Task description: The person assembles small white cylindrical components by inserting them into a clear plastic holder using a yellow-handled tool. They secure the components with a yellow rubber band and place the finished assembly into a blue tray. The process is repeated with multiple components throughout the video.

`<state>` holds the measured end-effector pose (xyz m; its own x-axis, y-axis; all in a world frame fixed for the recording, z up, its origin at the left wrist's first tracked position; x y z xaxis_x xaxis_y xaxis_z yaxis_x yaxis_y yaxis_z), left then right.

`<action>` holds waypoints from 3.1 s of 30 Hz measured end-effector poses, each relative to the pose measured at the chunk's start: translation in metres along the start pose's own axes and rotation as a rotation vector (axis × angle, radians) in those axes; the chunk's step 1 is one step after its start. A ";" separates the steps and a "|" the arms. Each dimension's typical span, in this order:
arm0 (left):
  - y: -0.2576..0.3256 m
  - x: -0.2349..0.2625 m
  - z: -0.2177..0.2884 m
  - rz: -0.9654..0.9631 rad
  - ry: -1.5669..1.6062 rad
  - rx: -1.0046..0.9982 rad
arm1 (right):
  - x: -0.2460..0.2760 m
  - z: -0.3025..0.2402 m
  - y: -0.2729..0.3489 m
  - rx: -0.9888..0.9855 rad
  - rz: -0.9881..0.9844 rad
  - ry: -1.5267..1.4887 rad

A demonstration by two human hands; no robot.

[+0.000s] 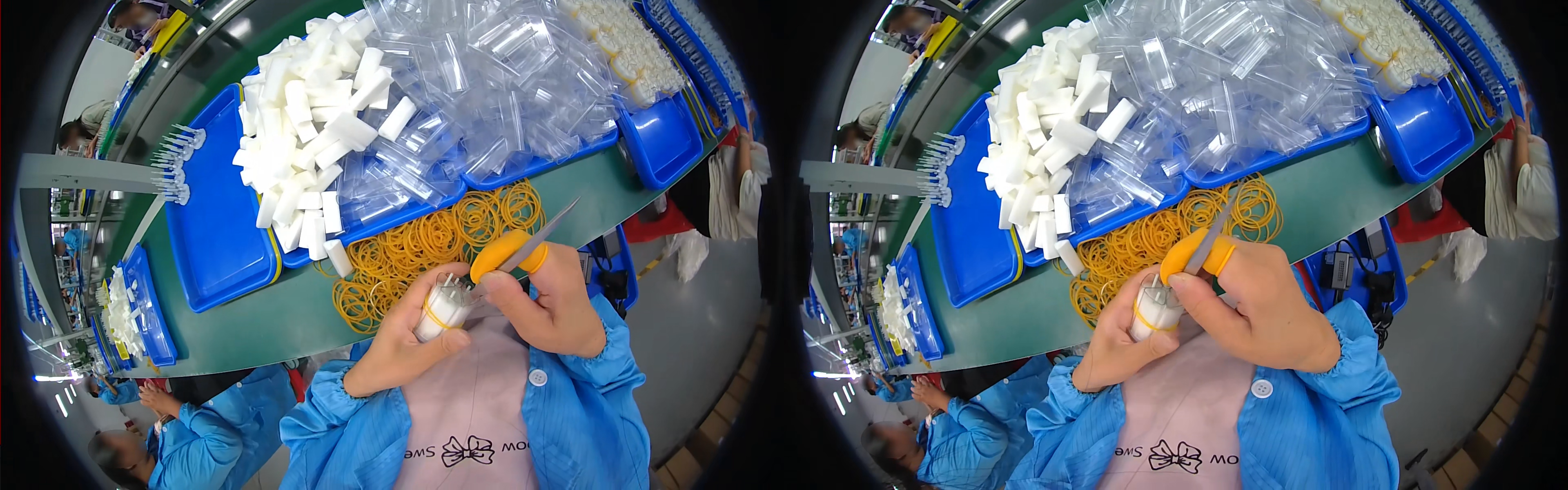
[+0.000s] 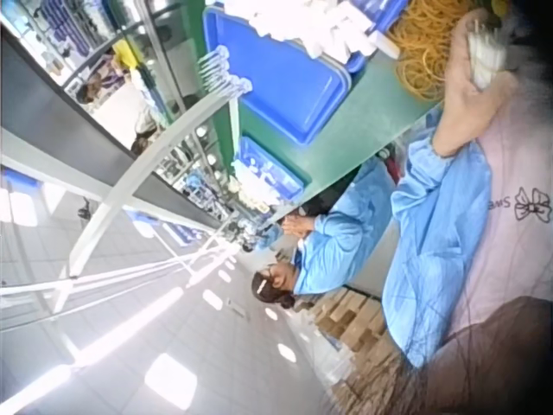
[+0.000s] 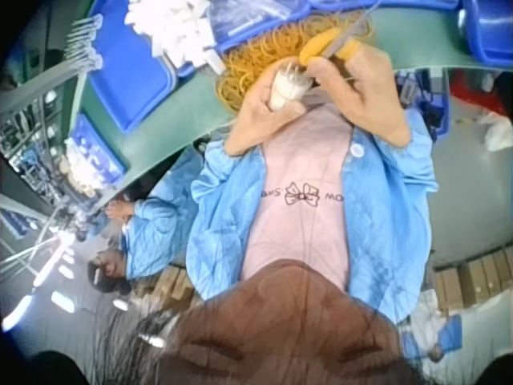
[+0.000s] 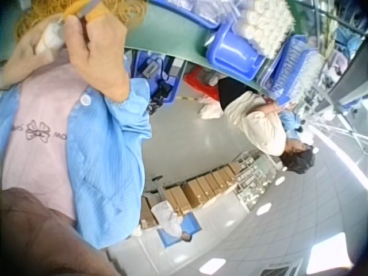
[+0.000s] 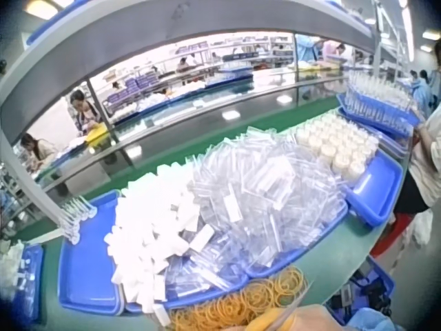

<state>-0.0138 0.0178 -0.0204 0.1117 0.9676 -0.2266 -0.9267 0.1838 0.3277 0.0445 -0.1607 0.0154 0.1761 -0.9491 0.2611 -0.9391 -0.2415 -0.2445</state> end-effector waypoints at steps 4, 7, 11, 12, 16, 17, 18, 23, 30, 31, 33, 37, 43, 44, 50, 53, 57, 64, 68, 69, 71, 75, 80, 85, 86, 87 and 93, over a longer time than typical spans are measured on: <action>-0.001 0.000 -0.012 0.087 -0.123 -0.124 | 0.001 0.003 -0.003 0.038 -0.006 0.016; 0.000 0.000 -0.007 0.197 -0.316 -0.285 | 0.002 0.002 -0.005 -0.065 0.027 -0.094; 0.003 0.003 0.003 0.263 -0.518 -0.360 | -0.002 0.003 -0.001 -0.280 0.148 -0.335; 0.003 0.001 0.005 0.262 -0.546 -0.381 | -0.003 0.003 0.000 -0.309 0.167 -0.381; 0.003 -0.001 0.009 0.265 -0.630 -0.425 | -0.005 0.001 -0.002 -0.308 0.102 -0.331; 0.003 -0.001 0.008 0.267 -0.643 -0.426 | -0.005 0.000 -0.002 -0.302 0.098 -0.303; 0.002 0.000 0.008 0.261 -0.669 -0.450 | -0.006 -0.001 -0.003 -0.296 0.090 -0.278; -0.005 -0.001 -0.003 0.232 -0.116 -0.201 | -0.009 -0.010 -0.002 0.182 0.088 0.122; -0.005 0.005 0.001 -0.078 0.444 0.163 | 0.001 0.006 -0.006 -0.231 0.170 -0.415; -0.005 0.004 0.001 -0.089 0.465 0.172 | 0.001 0.010 -0.007 -0.253 0.161 -0.477; -0.006 0.004 0.001 -0.115 0.483 0.192 | -0.001 0.011 -0.009 -0.263 0.116 -0.512; -0.006 0.004 0.001 -0.136 0.475 0.216 | -0.003 0.014 -0.010 -0.323 0.033 -0.594; -0.003 0.001 0.002 -0.178 0.522 0.285 | 0.001 0.008 -0.011 -0.397 -0.153 -0.562; -0.002 0.002 0.001 -0.191 0.528 0.302 | 0.003 0.007 -0.011 -0.381 -0.175 -0.538; -0.003 0.006 -0.005 -0.256 0.479 0.335 | 0.001 0.010 -0.005 -0.011 -0.098 -0.252; -0.004 0.008 -0.008 -0.280 0.503 0.360 | 0.002 0.007 -0.002 -0.061 -0.090 -0.235; -0.004 0.008 -0.010 -0.265 0.512 0.349 | 0.001 0.008 0.001 -0.010 -0.074 -0.183; -0.009 0.007 -0.008 -0.338 0.611 0.396 | -0.005 0.016 0.007 -0.214 0.131 -0.554; -0.011 0.010 -0.016 -0.281 0.648 0.392 | 0.005 0.014 0.004 -0.256 0.126 -0.526; -0.011 0.010 -0.018 -0.284 0.625 0.386 | 0.006 0.014 0.004 -0.271 0.125 -0.508; -0.010 0.011 -0.019 -0.290 0.581 0.375 | 0.005 0.014 0.004 -0.323 0.093 -0.532; -0.007 0.012 -0.021 -0.282 0.599 0.397 | -0.001 0.014 0.007 -0.444 -0.001 -0.645; -0.004 0.014 -0.022 -0.264 0.584 0.447 | 0.002 0.011 0.006 -0.205 -0.054 -0.348; -0.006 0.012 -0.014 -0.286 0.586 0.349 | 0.016 0.004 0.008 0.061 0.194 -0.180; -0.006 0.011 -0.007 -0.282 0.563 0.320 | 0.025 0.003 0.012 -0.069 0.329 -0.156; -0.007 0.009 -0.001 -0.162 0.509 0.248 | 0.038 -0.001 0.009 -0.093 0.373 -0.077; -0.009 0.020 0.006 0.146 0.455 -0.021 | 0.083 0.035 0.016 0.155 0.367 0.789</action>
<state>-0.0013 0.0370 -0.0222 -0.1842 0.8079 -0.5598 -0.9287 0.0434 0.3682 0.0545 -0.2507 0.0001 -0.4376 -0.5702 0.6953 -0.8355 -0.0281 -0.5488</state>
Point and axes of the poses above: each hand's wrist, its own y-axis away from the middle knuckle, its own x-axis out of the back of the hand, z = x × y, the point moved 1 cm from there along -y, towards the middle knuckle, and after that the axes turned 13 degrees about z, right-handed, at the moved point
